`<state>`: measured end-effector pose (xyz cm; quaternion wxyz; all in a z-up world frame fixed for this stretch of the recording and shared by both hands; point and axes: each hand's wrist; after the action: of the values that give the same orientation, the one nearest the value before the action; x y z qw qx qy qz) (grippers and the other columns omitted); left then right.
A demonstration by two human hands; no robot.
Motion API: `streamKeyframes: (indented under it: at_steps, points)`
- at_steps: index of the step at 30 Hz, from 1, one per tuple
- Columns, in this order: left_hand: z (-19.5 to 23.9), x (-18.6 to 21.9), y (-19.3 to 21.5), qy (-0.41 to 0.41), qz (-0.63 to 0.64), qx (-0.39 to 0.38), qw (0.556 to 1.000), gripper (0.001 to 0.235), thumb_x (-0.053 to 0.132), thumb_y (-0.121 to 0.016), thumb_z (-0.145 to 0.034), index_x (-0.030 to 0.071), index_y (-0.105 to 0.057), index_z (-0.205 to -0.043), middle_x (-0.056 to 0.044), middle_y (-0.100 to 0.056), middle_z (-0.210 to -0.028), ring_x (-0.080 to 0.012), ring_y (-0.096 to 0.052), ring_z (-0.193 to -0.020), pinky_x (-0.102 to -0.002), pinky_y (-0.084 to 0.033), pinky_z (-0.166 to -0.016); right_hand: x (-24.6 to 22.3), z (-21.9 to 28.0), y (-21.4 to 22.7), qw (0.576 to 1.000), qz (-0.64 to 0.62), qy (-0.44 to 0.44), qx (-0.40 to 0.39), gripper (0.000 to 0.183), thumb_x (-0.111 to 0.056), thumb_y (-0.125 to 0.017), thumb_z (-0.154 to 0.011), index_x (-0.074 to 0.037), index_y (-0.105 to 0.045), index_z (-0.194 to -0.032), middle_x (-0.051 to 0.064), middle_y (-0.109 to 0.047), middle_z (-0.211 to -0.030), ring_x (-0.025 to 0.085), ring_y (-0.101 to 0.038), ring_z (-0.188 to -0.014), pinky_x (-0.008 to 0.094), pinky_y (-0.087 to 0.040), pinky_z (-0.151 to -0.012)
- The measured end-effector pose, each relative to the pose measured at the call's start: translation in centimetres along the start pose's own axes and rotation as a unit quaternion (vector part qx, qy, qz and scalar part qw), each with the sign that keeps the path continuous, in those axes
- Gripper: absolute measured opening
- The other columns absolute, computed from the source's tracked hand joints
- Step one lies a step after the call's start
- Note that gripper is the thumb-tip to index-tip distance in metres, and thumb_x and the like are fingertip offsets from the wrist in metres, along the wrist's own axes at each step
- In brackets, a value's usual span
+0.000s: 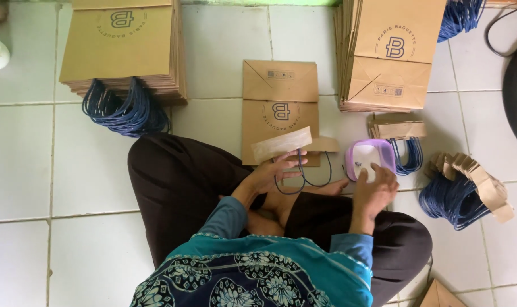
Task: The person sits on the floor and assembles paper bags by applying glue to the handles and attaching them to the bag body. They use a small stick to spread the adhesive and press the handles into place before stacking the finished bags.
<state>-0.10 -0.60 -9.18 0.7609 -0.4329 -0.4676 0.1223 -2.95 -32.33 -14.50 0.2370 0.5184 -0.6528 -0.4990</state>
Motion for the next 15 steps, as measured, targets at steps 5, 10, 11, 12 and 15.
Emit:
streamKeyframes:
  at_steps: [5, 10, 11, 12, 15]
  points:
    - [0.2, -0.3, -0.2, 0.017, -0.051, 0.061, 0.997, 0.074, 0.043, -0.062, -0.1, 0.005, -0.033, -0.157, -0.019, -0.035, -0.159, -0.0343, -0.035, -0.146, -0.052, -0.045, -0.112, -16.9, 6.0, 7.7, 0.927, -0.346, 0.078, -0.125, 0.03, -0.009, -0.081, -0.084, -0.005, -0.073, -0.113, 0.013, -0.07, -0.097, 0.028, -0.07, -0.094, 0.038, -0.055, -0.088]
    - [1.9, 1.6, -2.5, 0.004, -0.11, 0.108, 0.988, 0.069, 0.047, -0.06, -0.101, 0.004, -0.043, -0.151, -0.016, -0.043, -0.155, -0.0294, -0.04, -0.146, -0.042, -0.05, -0.107, -19.1, 7.3, 7.4, 0.903, -0.377, 0.182, -0.091, 0.011, -0.015, -0.081, -0.091, -0.012, -0.076, -0.1, 0.003, -0.073, -0.082, 0.022, -0.073, -0.073, 0.032, -0.06, -0.072]
    - [2.0, 1.5, -2.4, -0.018, -0.192, 0.089, 0.977, 0.072, 0.044, -0.066, -0.098, 0.003, -0.041, -0.152, -0.018, -0.043, -0.153, -0.0316, -0.039, -0.146, -0.046, -0.046, -0.11, -18.4, 6.5, 8.0, 0.94, -0.291, 0.167, -0.054, 0.009, -0.024, -0.081, -0.089, -0.027, -0.076, -0.096, -0.007, -0.073, -0.076, 0.013, -0.071, -0.069, 0.037, -0.038, -0.092]
    - [2.2, 1.5, -2.2, -0.04, -0.272, 0.069, 0.959, 0.076, 0.04, -0.071, -0.096, 0.002, -0.039, -0.153, -0.021, -0.042, -0.151, -0.0339, -0.038, -0.145, -0.049, -0.042, -0.113, -17.7, 5.7, 8.5, 0.968, -0.203, 0.149, -0.018, 0.012, -0.032, -0.081, -0.088, -0.041, -0.076, -0.093, -0.016, -0.072, -0.07, 0.004, -0.069, -0.066, 0.042, -0.015, -0.112]
    - [2.5, 0.8, -2.9, -0.037, -0.307, 0.066, 0.949, 0.05, 0.032, -0.082, -0.087, 0.009, -0.068, -0.129, -0.007, -0.064, -0.124, -0.0166, -0.06, -0.118, -0.037, -0.053, -0.099, -13.8, 2.9, 7.6, 0.906, -0.418, -0.063, -0.027, 0.021, 0.006, -0.069, -0.095, -0.009, -0.079, -0.106, 0.012, -0.074, -0.079, 0.022, -0.072, -0.063, 0.036, -0.058, -0.065]
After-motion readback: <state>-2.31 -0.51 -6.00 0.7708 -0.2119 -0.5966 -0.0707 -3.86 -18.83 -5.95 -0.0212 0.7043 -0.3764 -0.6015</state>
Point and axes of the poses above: each hand's wrist, its own z-axis away from the middle knuckle, its own y-axis out of the back of the hand, x = y × z
